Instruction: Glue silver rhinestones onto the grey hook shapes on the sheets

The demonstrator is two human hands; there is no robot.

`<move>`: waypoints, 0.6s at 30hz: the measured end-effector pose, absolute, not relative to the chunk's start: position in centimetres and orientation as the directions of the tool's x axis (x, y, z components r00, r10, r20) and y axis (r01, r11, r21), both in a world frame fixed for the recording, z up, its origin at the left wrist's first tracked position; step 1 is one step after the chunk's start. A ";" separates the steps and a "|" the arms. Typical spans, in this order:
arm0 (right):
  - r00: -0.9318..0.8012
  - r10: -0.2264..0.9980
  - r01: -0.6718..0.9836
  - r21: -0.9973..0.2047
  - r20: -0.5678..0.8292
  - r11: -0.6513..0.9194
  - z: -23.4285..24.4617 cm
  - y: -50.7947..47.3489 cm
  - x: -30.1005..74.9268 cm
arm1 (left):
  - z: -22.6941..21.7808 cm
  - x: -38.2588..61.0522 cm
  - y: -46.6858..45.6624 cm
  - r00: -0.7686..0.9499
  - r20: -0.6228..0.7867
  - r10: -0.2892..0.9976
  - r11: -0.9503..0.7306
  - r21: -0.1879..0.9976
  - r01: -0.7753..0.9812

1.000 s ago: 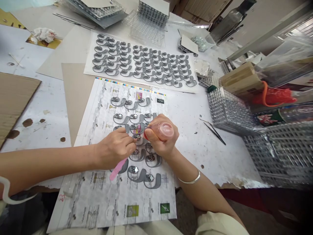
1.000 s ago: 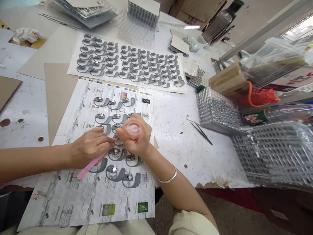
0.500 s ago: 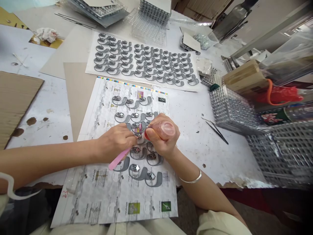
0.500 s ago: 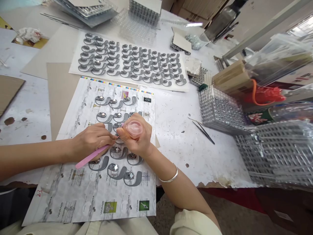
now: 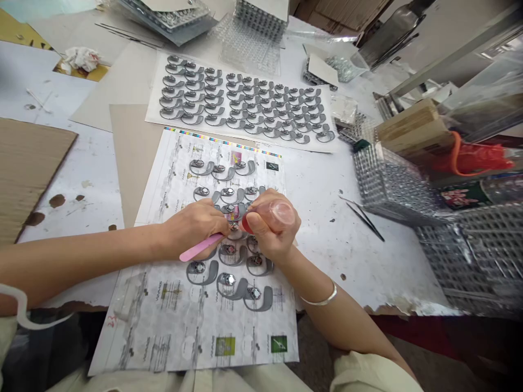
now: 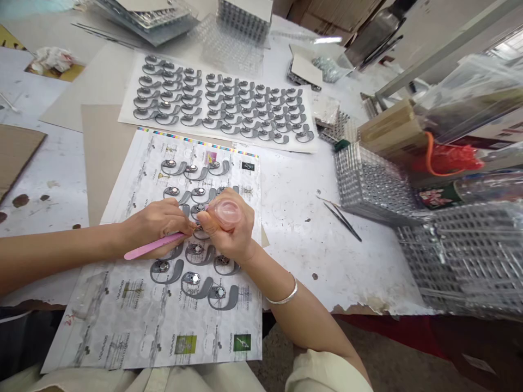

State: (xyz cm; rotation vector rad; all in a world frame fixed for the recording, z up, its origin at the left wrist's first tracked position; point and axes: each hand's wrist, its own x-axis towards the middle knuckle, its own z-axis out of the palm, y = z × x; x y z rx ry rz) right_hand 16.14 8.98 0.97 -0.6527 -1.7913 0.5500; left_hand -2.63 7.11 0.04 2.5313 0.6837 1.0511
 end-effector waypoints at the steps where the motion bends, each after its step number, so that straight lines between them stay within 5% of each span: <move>1: -0.252 0.664 0.159 -0.647 0.704 0.746 1.0 9.0 16.1 | 0.1 -2.7 7.3 0.616 0.569 0.545 -0.830 0.471 0.299; 18: -0.231 0.697 0.155 -0.682 0.679 0.715 0.7 8.8 16.2 | -0.1 -3.2 8.4 0.623 0.430 0.653 -0.679 0.697 0.231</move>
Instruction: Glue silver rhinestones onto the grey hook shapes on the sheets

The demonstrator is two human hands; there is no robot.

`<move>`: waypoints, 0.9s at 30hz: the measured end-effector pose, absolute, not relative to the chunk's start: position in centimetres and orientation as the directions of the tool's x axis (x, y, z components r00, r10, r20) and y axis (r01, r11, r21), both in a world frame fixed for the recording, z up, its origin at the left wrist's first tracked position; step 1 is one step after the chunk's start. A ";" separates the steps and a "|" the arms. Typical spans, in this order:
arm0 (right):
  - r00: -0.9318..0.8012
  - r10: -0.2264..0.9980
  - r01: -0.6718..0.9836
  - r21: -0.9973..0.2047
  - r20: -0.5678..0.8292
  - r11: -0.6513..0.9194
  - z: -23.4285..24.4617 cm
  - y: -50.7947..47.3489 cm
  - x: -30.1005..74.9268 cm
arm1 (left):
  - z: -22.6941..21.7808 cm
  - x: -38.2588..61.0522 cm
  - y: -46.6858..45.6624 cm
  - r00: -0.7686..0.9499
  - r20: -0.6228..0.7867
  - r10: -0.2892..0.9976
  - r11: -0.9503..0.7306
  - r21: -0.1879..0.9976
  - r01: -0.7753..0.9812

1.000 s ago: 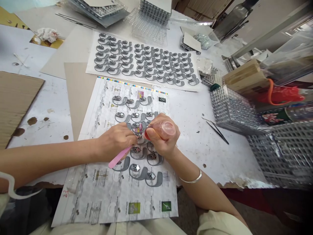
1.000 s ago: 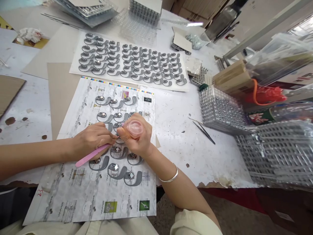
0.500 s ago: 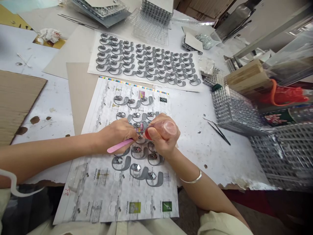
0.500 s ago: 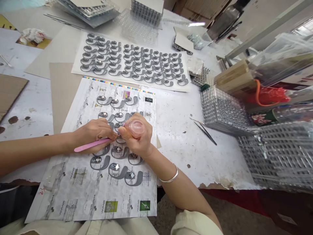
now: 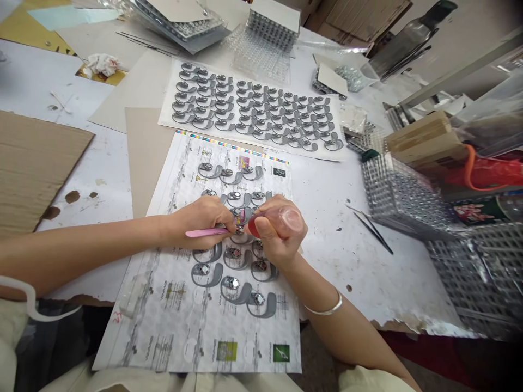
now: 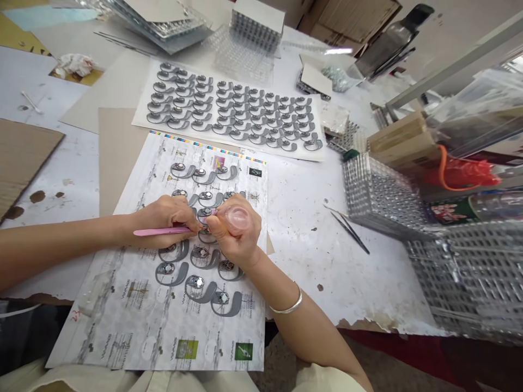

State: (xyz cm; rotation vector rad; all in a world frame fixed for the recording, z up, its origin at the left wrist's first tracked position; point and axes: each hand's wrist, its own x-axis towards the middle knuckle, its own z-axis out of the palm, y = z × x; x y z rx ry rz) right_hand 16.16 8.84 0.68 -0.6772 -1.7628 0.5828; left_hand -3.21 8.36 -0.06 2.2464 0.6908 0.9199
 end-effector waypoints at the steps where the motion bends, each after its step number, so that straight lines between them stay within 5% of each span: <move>1: -0.230 0.695 0.158 -0.679 0.681 0.717 0.7 8.8 16.2 | -0.1 -3.3 8.3 0.624 0.427 0.654 -0.677 0.699 0.231; 27: -0.189 0.734 0.157 -0.718 0.652 0.678 -0.1 8.9 16.3 | 0.5 -3.4 8.6 0.619 0.364 0.696 -0.601 0.767 0.226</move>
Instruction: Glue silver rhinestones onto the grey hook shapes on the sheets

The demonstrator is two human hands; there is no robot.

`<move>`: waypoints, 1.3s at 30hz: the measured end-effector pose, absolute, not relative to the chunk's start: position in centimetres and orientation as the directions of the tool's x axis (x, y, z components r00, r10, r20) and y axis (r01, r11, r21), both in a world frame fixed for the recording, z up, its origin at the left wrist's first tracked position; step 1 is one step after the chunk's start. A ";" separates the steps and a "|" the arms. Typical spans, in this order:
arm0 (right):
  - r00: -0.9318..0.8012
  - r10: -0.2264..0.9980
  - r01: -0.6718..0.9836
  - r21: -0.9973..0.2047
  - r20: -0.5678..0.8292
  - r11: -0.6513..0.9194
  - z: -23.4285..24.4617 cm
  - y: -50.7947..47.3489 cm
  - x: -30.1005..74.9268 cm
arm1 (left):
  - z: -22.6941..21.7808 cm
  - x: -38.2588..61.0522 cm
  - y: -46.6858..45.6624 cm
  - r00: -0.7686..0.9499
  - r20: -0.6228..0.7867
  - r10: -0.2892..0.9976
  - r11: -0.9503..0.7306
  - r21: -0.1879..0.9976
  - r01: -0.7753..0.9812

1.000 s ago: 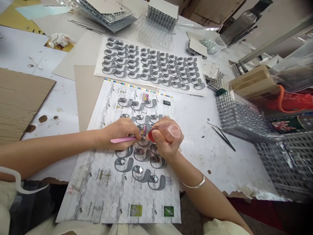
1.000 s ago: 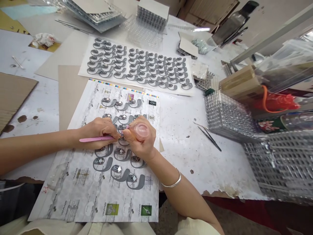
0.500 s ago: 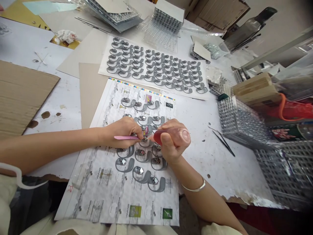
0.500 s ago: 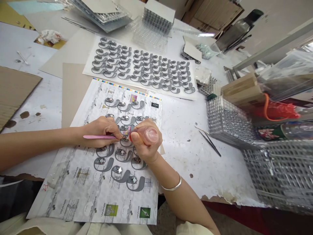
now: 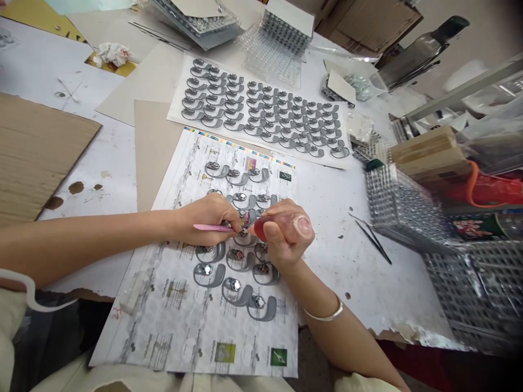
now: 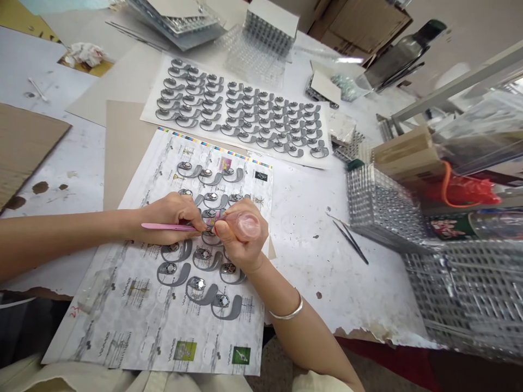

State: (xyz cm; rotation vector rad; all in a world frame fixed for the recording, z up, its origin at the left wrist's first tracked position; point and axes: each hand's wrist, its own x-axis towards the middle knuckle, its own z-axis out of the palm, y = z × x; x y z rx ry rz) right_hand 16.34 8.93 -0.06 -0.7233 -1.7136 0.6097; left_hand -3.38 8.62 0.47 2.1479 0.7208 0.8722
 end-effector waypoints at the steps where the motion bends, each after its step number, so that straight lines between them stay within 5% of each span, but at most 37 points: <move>1: -0.185 0.731 0.160 -0.714 0.657 0.682 -0.1 8.9 16.3 | 0.5 -3.4 8.6 0.619 0.363 0.696 -0.600 0.767 0.225; 7: -0.146 0.759 0.168 -0.740 0.634 0.651 0.4 8.9 16.0 | 0.1 -3.4 8.7 0.620 0.377 0.688 -0.610 0.763 0.213; 14: 0.202 0.813 0.073 -0.836 0.546 0.544 4.0 11.2 17.9 | 1.1 -3.5 8.2 0.620 0.407 0.671 -0.644 0.735 0.214; 21: 0.241 0.863 0.026 -0.892 0.444 0.451 4.1 12.0 21.0 | 4.0 -2.0 8.3 0.629 0.433 0.645 -0.695 0.675 0.248; 28: 0.296 0.867 -0.015 -0.905 0.401 0.424 2.3 11.6 21.3 | 0.9 1.8 8.4 0.643 0.605 0.469 -0.881 0.374 0.291; 39: 0.216 0.887 0.043 -0.912 0.408 0.409 2.3 10.8 21.0 | -0.2 2.0 8.7 0.620 0.640 0.454 -0.890 0.362 0.279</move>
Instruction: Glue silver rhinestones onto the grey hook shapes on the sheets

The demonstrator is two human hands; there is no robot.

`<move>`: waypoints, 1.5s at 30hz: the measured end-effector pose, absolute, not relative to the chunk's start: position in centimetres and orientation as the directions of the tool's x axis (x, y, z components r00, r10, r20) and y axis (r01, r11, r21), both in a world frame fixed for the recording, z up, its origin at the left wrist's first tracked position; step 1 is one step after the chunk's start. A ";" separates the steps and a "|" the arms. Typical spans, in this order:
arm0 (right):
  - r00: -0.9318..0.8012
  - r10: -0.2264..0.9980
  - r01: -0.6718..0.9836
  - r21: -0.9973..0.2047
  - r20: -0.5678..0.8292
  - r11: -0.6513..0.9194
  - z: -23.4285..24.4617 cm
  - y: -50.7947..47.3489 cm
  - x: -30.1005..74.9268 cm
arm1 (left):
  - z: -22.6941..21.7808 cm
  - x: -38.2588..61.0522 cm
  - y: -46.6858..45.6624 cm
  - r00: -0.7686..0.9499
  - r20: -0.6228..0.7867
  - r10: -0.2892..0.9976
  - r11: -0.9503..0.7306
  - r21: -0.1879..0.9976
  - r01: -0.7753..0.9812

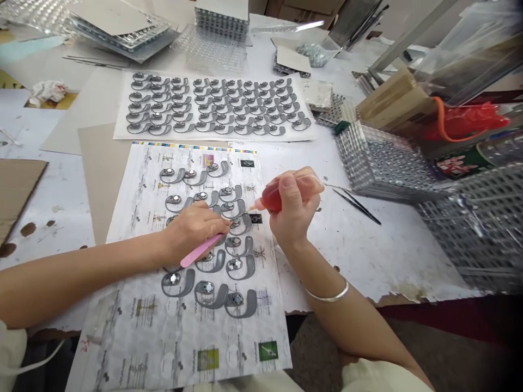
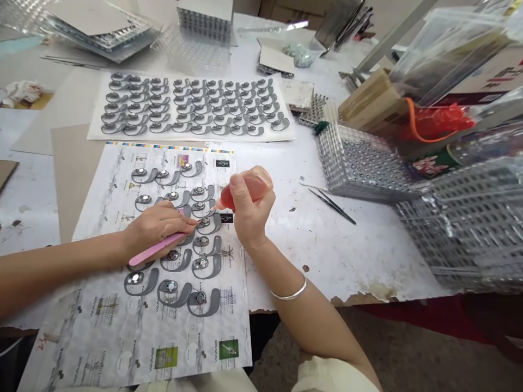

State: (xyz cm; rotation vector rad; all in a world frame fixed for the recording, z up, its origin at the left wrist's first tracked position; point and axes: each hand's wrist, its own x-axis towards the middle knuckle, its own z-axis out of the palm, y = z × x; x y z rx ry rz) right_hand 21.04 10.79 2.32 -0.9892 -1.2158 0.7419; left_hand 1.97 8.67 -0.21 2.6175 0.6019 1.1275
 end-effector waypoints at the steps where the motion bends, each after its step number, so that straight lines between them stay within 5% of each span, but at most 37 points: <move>1: 0.218 0.885 0.046 -0.911 0.410 0.411 2.3 10.8 21.0 | -0.2 2.0 8.7 0.622 0.639 0.452 -0.891 0.362 0.275; 12: 0.173 0.785 0.293 -0.792 0.594 0.535 2.1 10.7 20.7 | -0.4 2.1 8.0 0.640 0.643 0.421 -0.906 0.261 0.334; 26: -0.004 0.878 0.270 -0.845 0.478 0.462 0.7 9.9 20.6 | -0.4 3.2 6.9 0.665 0.663 0.344 -0.904 0.040 0.427; 45: -0.122 0.844 0.307 -0.788 0.523 0.533 0.8 10.0 20.3 | -0.7 3.1 7.0 0.657 0.659 0.366 -0.907 0.094 0.411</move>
